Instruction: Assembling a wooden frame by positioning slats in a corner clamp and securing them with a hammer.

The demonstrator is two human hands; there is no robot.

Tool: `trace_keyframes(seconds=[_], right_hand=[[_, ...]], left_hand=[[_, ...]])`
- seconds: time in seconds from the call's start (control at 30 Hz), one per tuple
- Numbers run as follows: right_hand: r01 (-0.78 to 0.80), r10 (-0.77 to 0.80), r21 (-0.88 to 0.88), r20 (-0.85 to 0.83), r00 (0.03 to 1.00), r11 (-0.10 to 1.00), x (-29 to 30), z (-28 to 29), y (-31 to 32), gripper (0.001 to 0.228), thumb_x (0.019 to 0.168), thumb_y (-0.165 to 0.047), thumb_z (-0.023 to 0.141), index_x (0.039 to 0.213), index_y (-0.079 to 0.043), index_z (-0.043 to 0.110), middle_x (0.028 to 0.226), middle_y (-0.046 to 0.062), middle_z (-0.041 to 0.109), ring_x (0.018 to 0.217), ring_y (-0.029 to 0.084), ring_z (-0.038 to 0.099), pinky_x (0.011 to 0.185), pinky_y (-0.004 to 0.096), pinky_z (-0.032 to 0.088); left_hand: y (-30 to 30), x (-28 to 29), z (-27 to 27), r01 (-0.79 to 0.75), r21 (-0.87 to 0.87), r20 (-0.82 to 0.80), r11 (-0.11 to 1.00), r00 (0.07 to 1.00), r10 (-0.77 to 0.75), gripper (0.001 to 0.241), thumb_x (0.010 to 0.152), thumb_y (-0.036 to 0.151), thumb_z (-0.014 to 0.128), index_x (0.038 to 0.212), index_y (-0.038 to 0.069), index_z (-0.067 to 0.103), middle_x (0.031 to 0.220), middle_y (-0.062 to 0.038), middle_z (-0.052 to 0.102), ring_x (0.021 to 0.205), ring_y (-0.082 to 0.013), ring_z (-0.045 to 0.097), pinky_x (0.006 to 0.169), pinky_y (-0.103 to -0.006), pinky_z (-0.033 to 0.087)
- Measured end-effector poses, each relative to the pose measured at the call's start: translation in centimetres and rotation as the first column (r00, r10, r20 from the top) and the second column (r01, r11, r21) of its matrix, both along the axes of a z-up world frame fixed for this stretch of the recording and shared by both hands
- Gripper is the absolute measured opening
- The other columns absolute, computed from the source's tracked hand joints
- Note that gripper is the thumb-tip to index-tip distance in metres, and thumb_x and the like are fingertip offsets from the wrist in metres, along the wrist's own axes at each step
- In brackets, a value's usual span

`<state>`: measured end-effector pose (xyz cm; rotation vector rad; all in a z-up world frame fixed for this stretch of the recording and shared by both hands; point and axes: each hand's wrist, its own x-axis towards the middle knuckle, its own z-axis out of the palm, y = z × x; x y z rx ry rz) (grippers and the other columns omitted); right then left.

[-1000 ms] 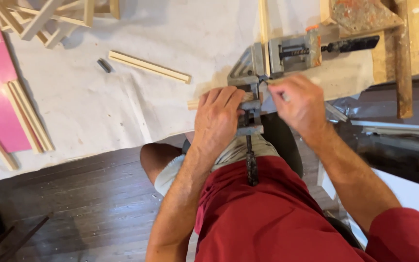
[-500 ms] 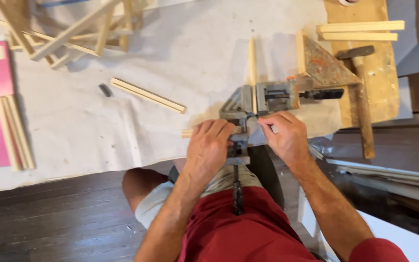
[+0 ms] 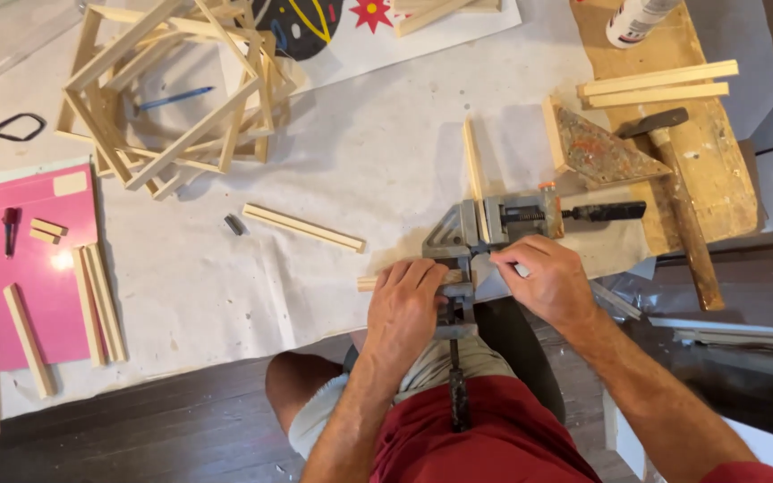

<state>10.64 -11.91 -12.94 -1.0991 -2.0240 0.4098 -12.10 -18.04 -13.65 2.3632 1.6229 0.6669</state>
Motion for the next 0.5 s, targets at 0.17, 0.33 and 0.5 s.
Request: trace_keyframes(seconds=[0.17, 0.33, 0.5], right_hand=[[0.058, -0.060, 0.035, 0.043, 0.997, 0.998, -0.9, -2.5, -2.1, 0.015, 0.084, -0.001, 0.079, 0.077, -0.011, 0.071, 0.071, 0.003, 0.064, 0.068, 0.022, 0.067, 0.065, 0.030, 0.057], [0.021, -0.021, -0.020, 0.009, 1.000, 1.000, -0.1, -3.4, -1.6, 0.013, 0.086, -0.001, 0.078, 0.078, -0.010, 0.072, 0.072, 0.003, 0.065, 0.068, 0.023, 0.067, 0.066, 0.032, 0.057], [0.033, -0.033, -0.030, 0.004, 0.999, 0.999, 0.2, -5.0, -2.4, 0.010, 0.083, -0.002, 0.079, 0.079, -0.009, 0.073, 0.071, 0.005, 0.064, 0.068, 0.024, 0.067, 0.065, 0.033, 0.057]], left_hand=[[-0.1, 0.2, 0.6, -0.029, -0.010, 0.004, 1.000, 1.000, 0.029, 0.044, 0.074, 0.026, 0.083, 0.115, 0.015, 0.068, 0.108, -0.003, 0.063, 0.106, -0.0254, 0.061, 0.094, -0.0368, 0.048], [0.0, 0.1, 0.3, -0.022, -0.001, -0.005, 1.000, 1.000, 0.022, 0.048, 0.072, 0.026, 0.084, 0.116, 0.015, 0.068, 0.109, -0.002, 0.063, 0.106, -0.0253, 0.061, 0.094, -0.0369, 0.048], [0.0, 0.2, 0.8, -0.024, 0.005, 0.013, 1.000, 1.000, 0.024, 0.049, 0.071, 0.024, 0.085, 0.117, 0.014, 0.068, 0.108, -0.004, 0.063, 0.105, -0.0263, 0.062, 0.093, -0.0375, 0.048]])
